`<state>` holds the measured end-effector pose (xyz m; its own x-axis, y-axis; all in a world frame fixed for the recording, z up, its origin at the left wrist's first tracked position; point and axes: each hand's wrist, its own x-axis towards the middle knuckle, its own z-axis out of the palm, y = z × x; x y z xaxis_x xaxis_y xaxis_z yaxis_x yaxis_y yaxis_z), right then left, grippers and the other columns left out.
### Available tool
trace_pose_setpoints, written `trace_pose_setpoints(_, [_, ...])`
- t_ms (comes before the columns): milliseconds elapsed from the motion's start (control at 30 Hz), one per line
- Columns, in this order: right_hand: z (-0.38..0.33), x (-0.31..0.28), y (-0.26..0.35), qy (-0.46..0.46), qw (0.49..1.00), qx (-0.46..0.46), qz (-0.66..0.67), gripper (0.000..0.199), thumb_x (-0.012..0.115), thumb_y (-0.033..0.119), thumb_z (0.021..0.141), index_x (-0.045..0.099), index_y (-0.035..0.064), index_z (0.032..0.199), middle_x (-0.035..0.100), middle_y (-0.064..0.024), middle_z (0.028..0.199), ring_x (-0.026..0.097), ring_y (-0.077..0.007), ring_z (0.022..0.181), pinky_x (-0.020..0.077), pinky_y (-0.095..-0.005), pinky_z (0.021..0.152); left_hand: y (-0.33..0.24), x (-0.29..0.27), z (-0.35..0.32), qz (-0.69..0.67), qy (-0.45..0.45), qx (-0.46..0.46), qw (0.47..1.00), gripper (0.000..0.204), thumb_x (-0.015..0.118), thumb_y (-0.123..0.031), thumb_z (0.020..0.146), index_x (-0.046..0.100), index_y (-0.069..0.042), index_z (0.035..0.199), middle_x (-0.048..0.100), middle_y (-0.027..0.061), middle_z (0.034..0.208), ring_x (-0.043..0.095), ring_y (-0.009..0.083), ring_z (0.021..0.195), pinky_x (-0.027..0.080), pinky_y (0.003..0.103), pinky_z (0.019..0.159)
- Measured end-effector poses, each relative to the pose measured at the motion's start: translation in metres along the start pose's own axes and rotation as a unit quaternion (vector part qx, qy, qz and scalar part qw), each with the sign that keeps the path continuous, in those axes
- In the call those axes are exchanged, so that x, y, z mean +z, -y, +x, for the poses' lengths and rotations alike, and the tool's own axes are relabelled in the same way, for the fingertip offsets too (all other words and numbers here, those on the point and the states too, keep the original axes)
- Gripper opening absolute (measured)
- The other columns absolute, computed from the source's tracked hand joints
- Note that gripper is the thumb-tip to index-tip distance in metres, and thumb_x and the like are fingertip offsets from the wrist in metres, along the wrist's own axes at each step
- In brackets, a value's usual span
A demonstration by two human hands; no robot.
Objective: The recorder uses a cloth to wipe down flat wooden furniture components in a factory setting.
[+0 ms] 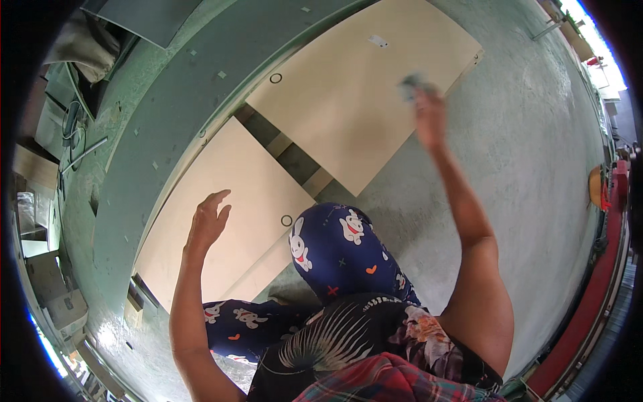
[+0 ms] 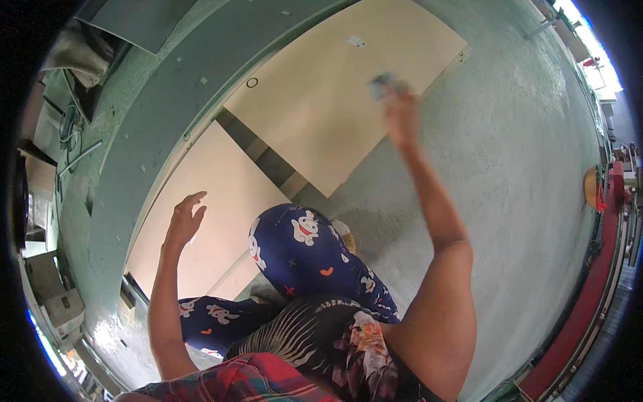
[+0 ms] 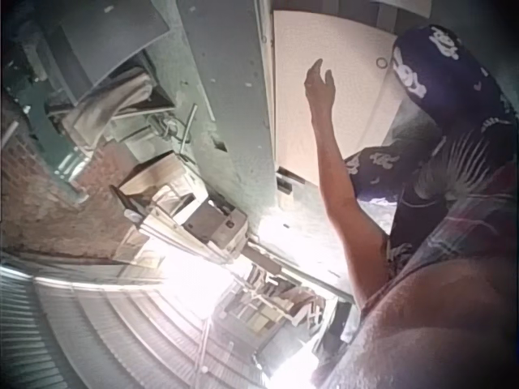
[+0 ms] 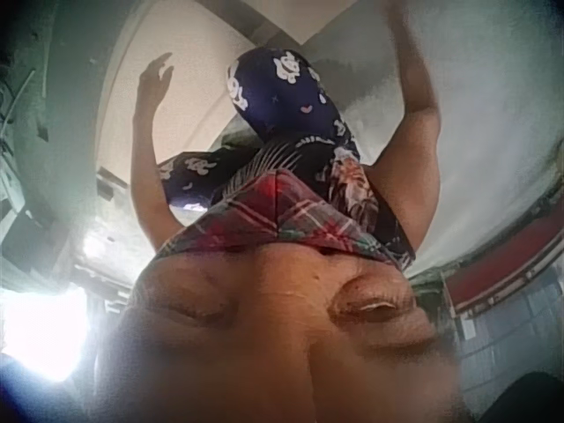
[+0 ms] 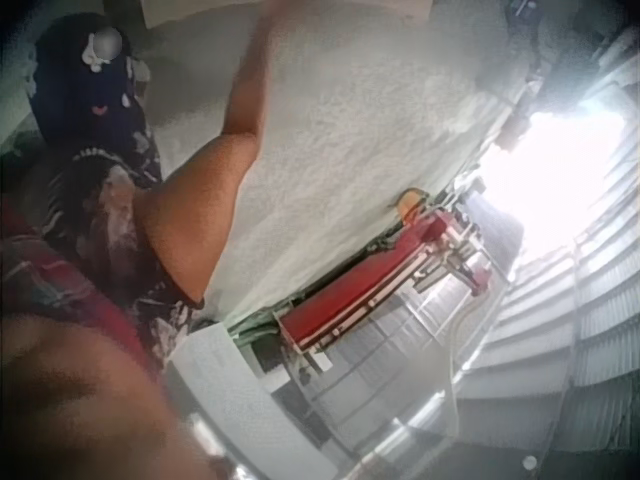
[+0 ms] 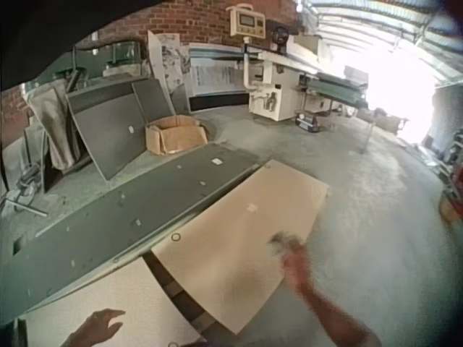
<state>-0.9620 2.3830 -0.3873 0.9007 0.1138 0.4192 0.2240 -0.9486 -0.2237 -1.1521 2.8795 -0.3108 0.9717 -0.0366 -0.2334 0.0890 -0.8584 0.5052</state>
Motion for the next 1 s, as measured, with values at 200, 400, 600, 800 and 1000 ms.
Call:
trace_pose_setpoints(200, [-0.015,0.069,0.148,0.104,0.968,-0.194,0.118,0.035,0.054,0.025,0.086,0.057,0.0214,0.121,0.051,-0.0162,0.122,0.046,-0.0371,0.115,0.037,-0.0485,0.095,0.018,0.007,-0.002,0.022,0.007,-0.031,0.999,0.035,0.059,-0.009,0.085,0.056,-0.004,0.119,0.059,0.0186,0.116,0.059,0.0323,0.102,0.048,0.039,0.088])
trace_pose_setpoints(400, [0.071,0.108,-0.037,-0.061,0.99,0.083,-0.096,0.026,0.046,0.025,0.093,0.063,0.018,0.11,0.055,-0.0124,0.122,0.053,-0.0335,0.107,0.0454,-0.0432,0.088,0.012,0.017,0.003,-0.014,0.014,-0.049,0.999,0.035,0.059,-0.01,0.085,0.056,-0.005,0.119,0.06,0.0183,0.115,0.061,0.031,0.1,0.049,0.039,0.086])
trace_pose_setpoints(600, [0.025,0.026,-0.163,0.037,0.96,0.272,-0.049,0.037,0.053,0.023,0.088,0.056,0.0135,0.123,0.057,-0.0119,0.12,0.052,-0.0319,0.113,0.0441,-0.0409,0.091,0.027,0.015,-0.002,-0.002,0.034,-0.09,0.995,0.037,0.06,-0.013,0.085,0.055,-0.005,0.121,0.059,0.0171,0.119,0.06,0.0289,0.105,0.048,0.038,0.088])
trace_pose_setpoints(800, [0.003,0.005,-0.062,-0.012,0.973,0.231,0.01,0.045,0.059,0.021,0.086,0.05,0.0091,0.128,0.054,-0.018,0.121,0.051,-0.0359,0.112,0.0447,-0.0428,0.091,0.029,0.012,-0.002,0.049,0.12,-0.114,0.985,0.04,0.058,-0.021,0.086,0.053,-0.007,0.123,0.056,0.019,0.121,0.053,0.0329,0.113,0.042,0.043,0.097])
trace_pose_setpoints(1000, [0.03,0.039,0.048,-0.036,0.981,0.103,0.162,0.059,0.066,0.014,0.081,0.04,0.0092,0.134,0.046,-0.0194,0.127,0.048,-0.0368,0.114,0.0451,-0.0441,0.089,0.038,0.017,0.0,0.054,0.138,-0.13,0.98,0.042,0.057,-0.024,0.086,0.051,-0.008,0.125,0.055,0.0178,0.123,0.051,0.0329,0.116,0.042,0.044,0.098])
